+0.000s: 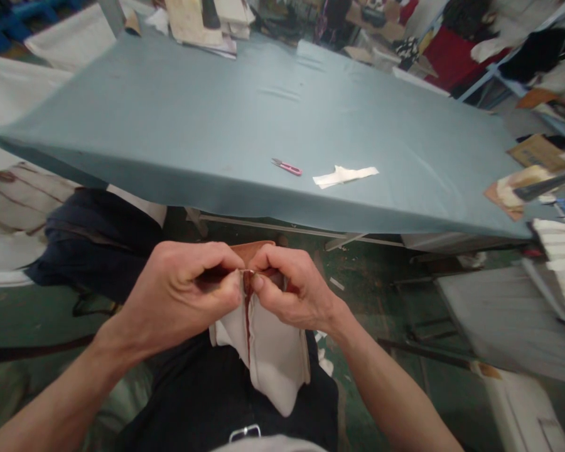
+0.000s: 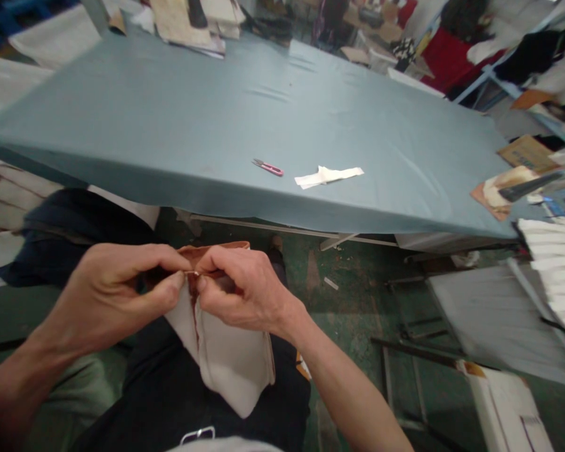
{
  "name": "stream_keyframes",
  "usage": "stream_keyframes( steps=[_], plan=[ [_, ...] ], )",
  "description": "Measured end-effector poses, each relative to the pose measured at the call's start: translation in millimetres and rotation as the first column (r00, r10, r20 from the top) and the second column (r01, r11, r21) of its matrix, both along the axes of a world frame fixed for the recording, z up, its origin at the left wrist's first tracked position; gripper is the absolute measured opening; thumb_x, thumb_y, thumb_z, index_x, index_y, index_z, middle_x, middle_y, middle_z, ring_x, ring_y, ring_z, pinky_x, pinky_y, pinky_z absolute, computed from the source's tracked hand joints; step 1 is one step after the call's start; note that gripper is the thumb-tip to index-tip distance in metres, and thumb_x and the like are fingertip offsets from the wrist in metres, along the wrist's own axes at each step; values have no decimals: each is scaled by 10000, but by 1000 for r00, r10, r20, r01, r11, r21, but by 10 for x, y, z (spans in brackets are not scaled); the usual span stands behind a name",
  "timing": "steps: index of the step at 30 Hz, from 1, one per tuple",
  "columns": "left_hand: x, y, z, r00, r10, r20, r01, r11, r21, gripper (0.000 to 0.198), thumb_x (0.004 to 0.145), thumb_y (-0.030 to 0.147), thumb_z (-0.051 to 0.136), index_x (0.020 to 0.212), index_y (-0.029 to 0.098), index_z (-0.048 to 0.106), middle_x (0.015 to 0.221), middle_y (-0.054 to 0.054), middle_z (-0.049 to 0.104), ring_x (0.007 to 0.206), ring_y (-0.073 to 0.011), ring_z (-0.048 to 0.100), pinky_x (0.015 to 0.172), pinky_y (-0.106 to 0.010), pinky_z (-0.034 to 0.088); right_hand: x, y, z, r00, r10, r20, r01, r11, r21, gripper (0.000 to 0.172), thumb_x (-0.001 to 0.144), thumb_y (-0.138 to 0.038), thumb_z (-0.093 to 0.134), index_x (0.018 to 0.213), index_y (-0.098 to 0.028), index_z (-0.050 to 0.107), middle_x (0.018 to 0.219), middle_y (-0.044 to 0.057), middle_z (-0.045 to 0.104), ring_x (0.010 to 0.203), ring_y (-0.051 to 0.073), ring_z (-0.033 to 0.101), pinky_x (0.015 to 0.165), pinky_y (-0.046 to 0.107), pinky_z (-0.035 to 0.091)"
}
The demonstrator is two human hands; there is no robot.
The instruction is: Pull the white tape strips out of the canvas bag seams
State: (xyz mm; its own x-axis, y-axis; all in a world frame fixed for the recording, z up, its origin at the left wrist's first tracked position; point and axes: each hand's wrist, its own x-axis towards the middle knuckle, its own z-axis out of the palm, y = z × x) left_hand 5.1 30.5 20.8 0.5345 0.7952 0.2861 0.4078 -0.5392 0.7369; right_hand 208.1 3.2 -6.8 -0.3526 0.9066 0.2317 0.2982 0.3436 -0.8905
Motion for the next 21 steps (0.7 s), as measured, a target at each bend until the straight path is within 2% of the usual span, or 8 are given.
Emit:
stream_keyframes(
  steps=[2, 5, 8, 11, 14, 16, 21],
  plan=[
    [19, -18, -31, 994, 42, 98, -24, 985, -172, 231, 823, 236, 540, 642, 173, 669, 526, 52, 571, 449, -80, 481, 455, -184, 352, -17, 1, -15, 998, 9, -56, -10, 999, -31, 77, 838, -195, 566, 765, -212, 549, 629, -75, 495, 534, 79, 387, 535, 214, 327],
    [18, -58, -149, 963, 74, 261, 51, 896, -440, 200, 822, 272, 585, 645, 186, 624, 549, 66, 522, 465, -77, 432, 445, -183, 349, -46, 2, -35, 989, 36, -142, -48, 995, -84, 108, 851, -227, 595, 759, -214, 541, 598, -89, 453, 510, 73, 352, 500, 212, 299],
    [-20, -84, -294, 911, 121, 394, 134, 817, -561, 213, 856, 301, 618, 674, 189, 611, 601, 59, 531, 506, -83, 450, 475, -186, 377, -80, -4, -44, 986, 32, -162, -49, 994, -102, 129, 850, -250, 600, 745, -216, 533, 600, -86, 450, 523, 76, 363, 507, 214, 305],
    [-78, -77, -353, 903, 98, 418, 194, 776, -601, 229, 874, 328, 638, 696, 187, 611, 625, 48, 537, 525, -89, 457, 477, -184, 378, -101, -22, -39, 990, 9, -137, -23, 995, -100, 108, 842, -224, 603, 749, -212, 549, 614, -82, 476, 528, 74, 374, 509, 210, 306],
    [-121, -49, -299, 944, 20, 331, 199, 763, -615, 238, 854, 343, 670, 696, 187, 585, 616, 50, 518, 532, -92, 437, 468, -181, 363, -106, -42, -18, 994, 29, -107, -35, 998, -52, 99, 861, -195, 608, 766, -203, 577, 643, -76, 514, 533, 69, 391, 514, 205, 315],
    [-133, -31, -235, 961, -13, 275, 181, 783, -596, 244, 836, 339, 673, 678, 190, 563, 598, 56, 491, 528, -90, 420, 463, -181, 349, -105, -51, -1, 996, 48, -75, -47, 999, 15, 121, 890, -185, 601, 772, -200, 583, 665, -70, 538, 552, 69, 416, 541, 206, 334],
    [-149, -24, -83, 989, -45, 143, 107, 878, -466, 226, 838, 311, 609, 650, 191, 572, 571, 58, 477, 509, -90, 412, 460, -187, 339, -74, -55, 46, 996, 88, 20, -90, 982, 165, 138, 950, -153, 567, 823, -200, 595, 685, -62, 588, 592, 81, 498, 625, 221, 396]
  ],
)
